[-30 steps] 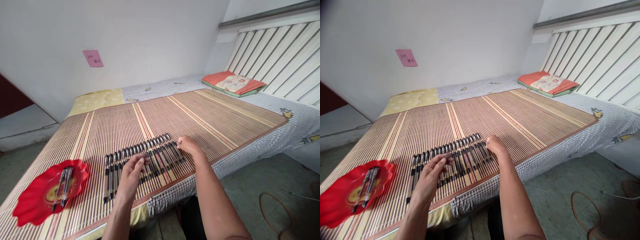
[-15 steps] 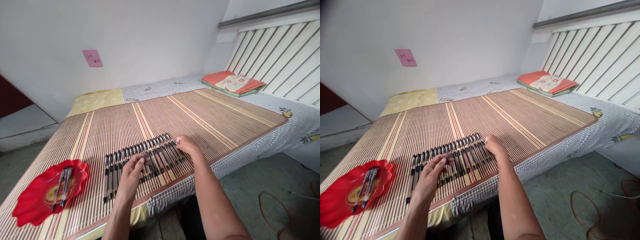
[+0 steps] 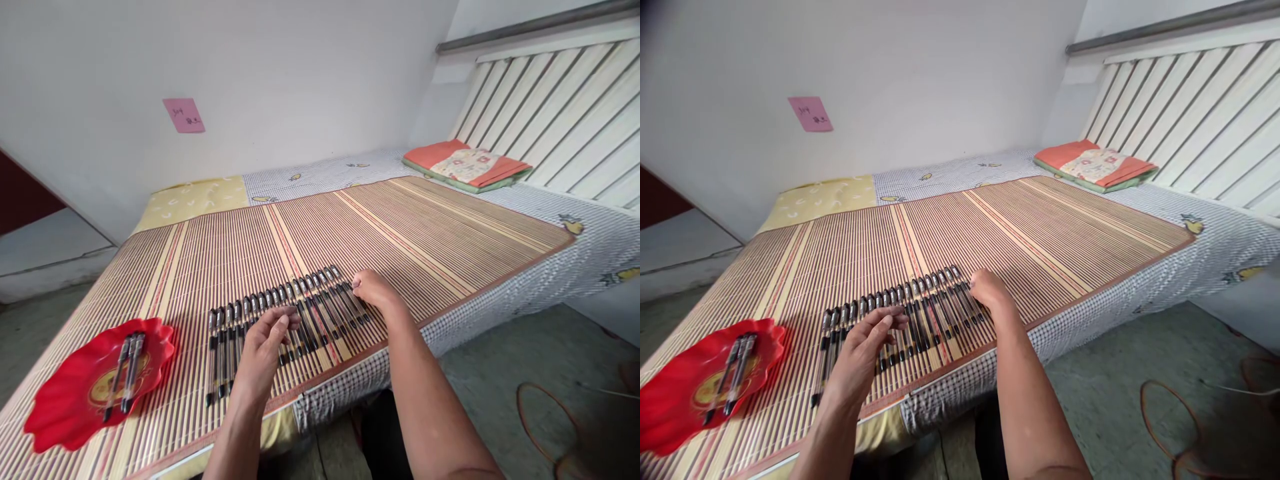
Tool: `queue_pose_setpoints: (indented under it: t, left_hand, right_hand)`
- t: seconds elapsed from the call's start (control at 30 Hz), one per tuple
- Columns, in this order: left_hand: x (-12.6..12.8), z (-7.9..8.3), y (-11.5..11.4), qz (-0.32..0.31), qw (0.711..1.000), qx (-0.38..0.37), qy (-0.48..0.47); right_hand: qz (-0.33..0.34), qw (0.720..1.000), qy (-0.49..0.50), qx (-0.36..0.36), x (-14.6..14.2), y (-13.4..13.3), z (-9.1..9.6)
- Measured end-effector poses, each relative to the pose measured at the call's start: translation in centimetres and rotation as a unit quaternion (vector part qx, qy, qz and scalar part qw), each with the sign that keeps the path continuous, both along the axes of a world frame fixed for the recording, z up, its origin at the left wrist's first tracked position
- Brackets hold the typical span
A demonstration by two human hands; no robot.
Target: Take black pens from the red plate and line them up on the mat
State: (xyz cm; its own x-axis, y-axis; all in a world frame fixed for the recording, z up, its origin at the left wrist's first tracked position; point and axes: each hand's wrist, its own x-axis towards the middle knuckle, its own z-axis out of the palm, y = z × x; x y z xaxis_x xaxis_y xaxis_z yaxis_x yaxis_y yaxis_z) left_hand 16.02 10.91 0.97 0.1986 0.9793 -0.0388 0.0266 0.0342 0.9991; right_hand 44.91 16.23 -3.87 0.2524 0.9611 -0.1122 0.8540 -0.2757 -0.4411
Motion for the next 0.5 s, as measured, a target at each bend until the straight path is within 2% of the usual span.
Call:
queue_pose_setpoints:
  t: [0.33, 0.43, 0.5]
  left_hand:
    - [-0.1, 0.0, 0.0, -0.004, 1.0, 0.003, -0.001]
    - [0.0, 0.1, -0.1, -0.005, 1.0, 0.0, 0.0]
    - [-0.1, 0.0, -0.1, 0.002, 1.0, -0.001, -0.012]
  right_hand:
    - [-0.01, 1.0, -0.001, -0.017, -0.5, -0.5, 1.3]
    - [-0.028, 0.999, -0.016, 0.021, -0.5, -0.4, 1.4]
    - [-0.048, 0.995, -0.007, 0.083, -0.4, -0.2, 1.6]
